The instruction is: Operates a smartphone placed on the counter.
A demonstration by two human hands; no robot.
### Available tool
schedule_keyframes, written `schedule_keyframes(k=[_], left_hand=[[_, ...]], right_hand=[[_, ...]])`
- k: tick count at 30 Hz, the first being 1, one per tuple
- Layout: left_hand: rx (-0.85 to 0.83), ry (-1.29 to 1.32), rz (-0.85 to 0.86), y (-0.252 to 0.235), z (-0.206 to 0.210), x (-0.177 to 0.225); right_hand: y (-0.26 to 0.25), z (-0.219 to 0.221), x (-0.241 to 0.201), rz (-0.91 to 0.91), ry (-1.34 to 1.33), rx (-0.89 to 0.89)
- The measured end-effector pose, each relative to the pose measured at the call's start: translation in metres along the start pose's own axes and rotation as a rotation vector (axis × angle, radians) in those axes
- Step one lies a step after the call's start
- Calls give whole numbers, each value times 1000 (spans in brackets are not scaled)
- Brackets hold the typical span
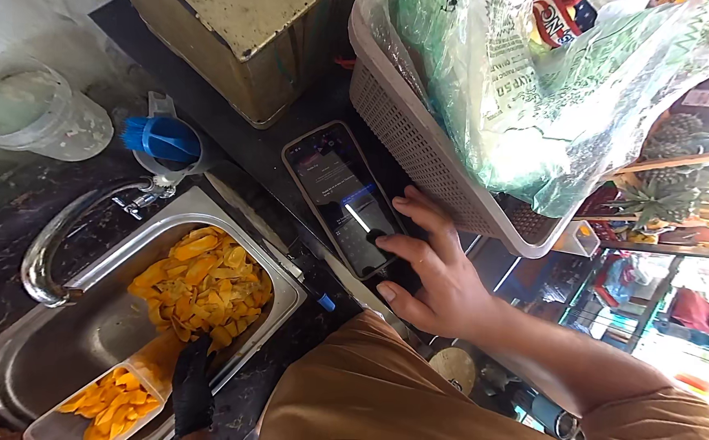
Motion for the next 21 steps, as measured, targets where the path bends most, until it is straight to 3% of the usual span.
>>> schedule_keyframes(k=[6,12,21], left_hand=[[6,17,-5,2,0,2],[9,32,-9,2,1,2],[13,2,-7,3,1,2]], right_hand=[[-7,15,-9,-41,135,-129],[2,-3,-2,-32,-38,29],[5,-6,3,-4,-32,54]])
Point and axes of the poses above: each hand's wrist, its own y-axis away from the middle knuckle, its own z-axis out of the palm, x = y × z, the point moved 10 cm from there along -y, towards the middle knuckle, and after that the axes turned 5 degrees about -x, right-handed, at the moved point
